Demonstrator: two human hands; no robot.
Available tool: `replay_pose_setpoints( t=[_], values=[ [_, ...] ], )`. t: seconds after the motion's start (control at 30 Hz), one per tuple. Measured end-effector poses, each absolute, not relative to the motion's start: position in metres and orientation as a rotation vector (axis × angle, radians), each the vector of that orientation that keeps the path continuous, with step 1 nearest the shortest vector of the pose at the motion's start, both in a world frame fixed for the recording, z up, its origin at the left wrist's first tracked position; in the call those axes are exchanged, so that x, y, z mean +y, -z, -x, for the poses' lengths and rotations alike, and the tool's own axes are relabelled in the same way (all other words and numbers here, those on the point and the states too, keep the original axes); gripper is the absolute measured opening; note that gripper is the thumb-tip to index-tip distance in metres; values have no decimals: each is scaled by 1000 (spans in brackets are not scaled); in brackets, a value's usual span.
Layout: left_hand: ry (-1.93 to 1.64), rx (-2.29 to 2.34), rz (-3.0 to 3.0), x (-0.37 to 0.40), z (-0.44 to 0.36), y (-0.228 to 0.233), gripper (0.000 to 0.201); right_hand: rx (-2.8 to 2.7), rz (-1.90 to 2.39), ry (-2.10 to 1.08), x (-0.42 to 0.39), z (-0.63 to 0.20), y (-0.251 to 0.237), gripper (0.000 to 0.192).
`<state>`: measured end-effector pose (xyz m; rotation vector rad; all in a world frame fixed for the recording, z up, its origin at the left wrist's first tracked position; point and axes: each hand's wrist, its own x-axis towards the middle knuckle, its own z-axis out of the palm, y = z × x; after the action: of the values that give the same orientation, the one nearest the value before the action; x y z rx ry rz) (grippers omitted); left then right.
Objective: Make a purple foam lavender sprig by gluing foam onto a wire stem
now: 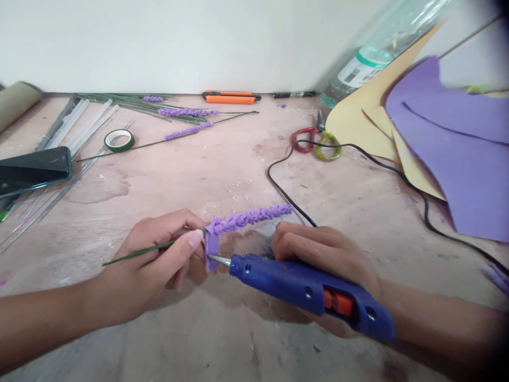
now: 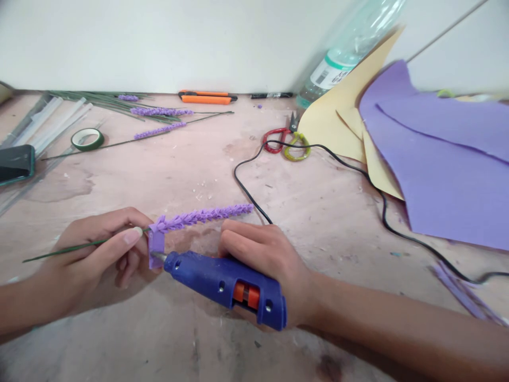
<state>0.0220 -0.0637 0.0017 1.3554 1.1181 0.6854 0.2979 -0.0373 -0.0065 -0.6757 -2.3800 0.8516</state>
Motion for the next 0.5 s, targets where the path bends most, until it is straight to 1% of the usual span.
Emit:
replay_pose_setpoints(
  t=[0.23, 0.4, 0.5],
  values=[
    [-677, 1126, -1434, -64, -21, 0, 30, -2379, 701, -844, -39, -300, 9, 33],
    [-627, 1198, -1455, -65, -22, -3, 30, -2425, 713, -851, -39, -299, 2, 19],
    [-629, 1181, -1457, -65, -23, -4, 29, -2430, 726, -844, -40, -298, -1, 14]
  ],
)
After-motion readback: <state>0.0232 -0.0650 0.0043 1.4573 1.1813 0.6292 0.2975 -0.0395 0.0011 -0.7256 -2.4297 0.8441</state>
